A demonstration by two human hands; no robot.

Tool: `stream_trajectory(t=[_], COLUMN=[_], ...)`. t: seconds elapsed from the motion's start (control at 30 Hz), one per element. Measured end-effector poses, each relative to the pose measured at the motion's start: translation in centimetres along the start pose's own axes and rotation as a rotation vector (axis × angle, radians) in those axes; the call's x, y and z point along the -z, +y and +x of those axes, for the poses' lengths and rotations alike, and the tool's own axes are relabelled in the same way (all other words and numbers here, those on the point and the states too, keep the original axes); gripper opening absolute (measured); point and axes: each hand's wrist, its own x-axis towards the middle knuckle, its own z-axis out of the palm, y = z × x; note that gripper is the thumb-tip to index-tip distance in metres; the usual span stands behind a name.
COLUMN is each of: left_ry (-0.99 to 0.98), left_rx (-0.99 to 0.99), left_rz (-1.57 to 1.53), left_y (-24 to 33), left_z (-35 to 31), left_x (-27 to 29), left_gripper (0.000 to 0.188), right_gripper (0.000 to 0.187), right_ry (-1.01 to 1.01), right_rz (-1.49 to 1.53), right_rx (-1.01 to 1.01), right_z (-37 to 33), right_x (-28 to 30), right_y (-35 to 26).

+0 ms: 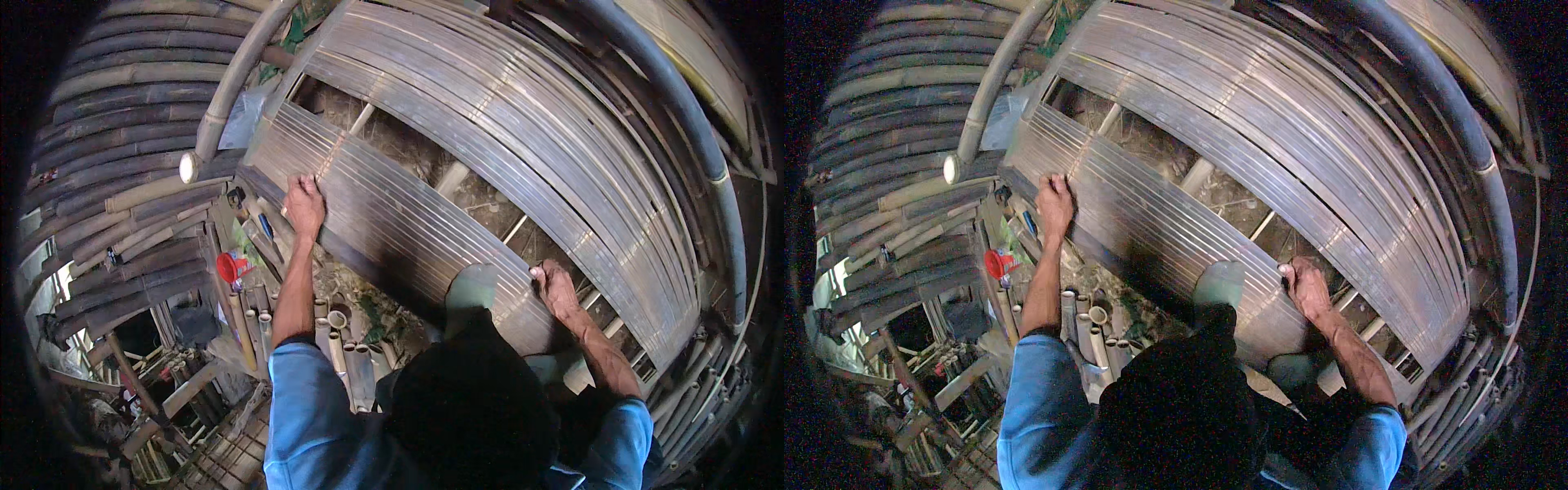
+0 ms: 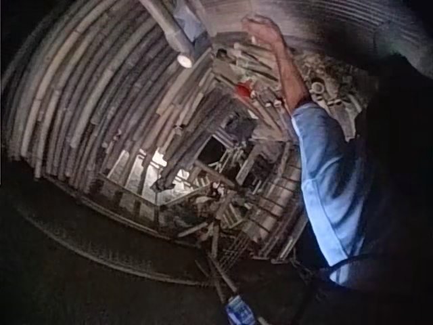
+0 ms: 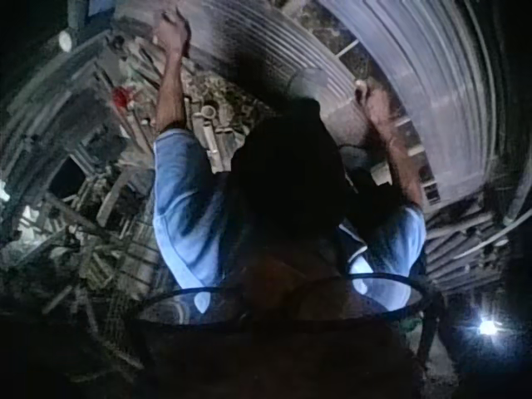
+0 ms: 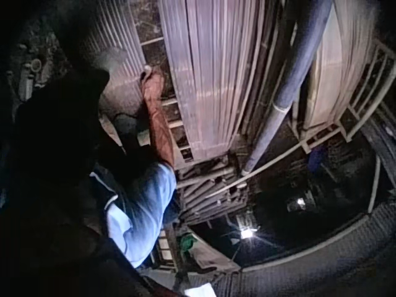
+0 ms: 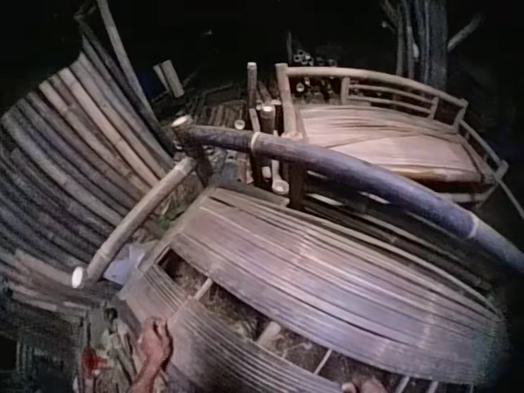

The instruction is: The person weaves together thin bamboo strips using a red thread and moves a larger flexible bamboo panel.

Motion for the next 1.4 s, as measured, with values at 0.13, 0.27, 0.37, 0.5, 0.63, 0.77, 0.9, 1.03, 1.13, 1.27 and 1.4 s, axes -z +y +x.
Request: stream_trajectory(t=[0.13,0.27,0.37,0.5,0.63,0.77,0.9,1.03,1.13,1.27,1.4], left_ry=[-0.446,-0.506,-0.155,0.134,0.739,0.121,-0.341,-0.442,-0.563,-0.763,-0.747], left_rx=[0.427,0.785,0.932,0.581,0.428,0.648,0.217,-0.094,-0.122,-0.165,-0.231], left_rz=[-0.296,-0.629,-0.932,-1.358,-1.639,-0.94,-0.247,0.02,0.055,0.198,0.115], left_y=[-2.0,-7.0,-12.3,-18.9,-27.1,-20.2,-6.3,-0.7,3.2,4.7,2.9], left_z=[1.1,3.0,3.3,3.4,4.4,12.1,16.8,16.5,15.4,14.6,15.0], left_x=[5.4,14.8,24.0,36.0,54.9,37.0,15.3,-0.5,-7.8,-9.9,-9.6], left_gripper=[0.031,0.029,0.025,0.016,0.025,0.04,0.023,0.018,0.017,0.016,0.022], right_gripper=[0.025,0.03,0.045,0.039,0.035,0.037,0.046,0.05,0.051,0.036,0.02], right_ry=[-0.238,-0.271,-0.293,-0.255,-0.247,-0.129,-0.038,0.009,-0.011,-0.102,-0.007], right_rz=[-0.288,-0.416,-0.294,0.041,0.193,0.202,0.289,0.386,0.497,0.698,0.617], right_rx=[-0.049,0.037,0.194,0.317,0.393,0.183,0.147,0.099,0.021,-0.013,0.137], right_z=[1.4,4.9,7.9,12.4,17.7,21.9,26.5,30.2,32.7,33.9,33.8], right_x=[1.9,5.8,6.1,5.3,1.8,-1.2,-6.5,-10.5,-12.3,-12.6,-13.9], right_y=[-0.2,-4.6,-8.6,-13.2,-17.8,-19.9,-22.1,-25.2,-24.9,-27.2,-26.2])
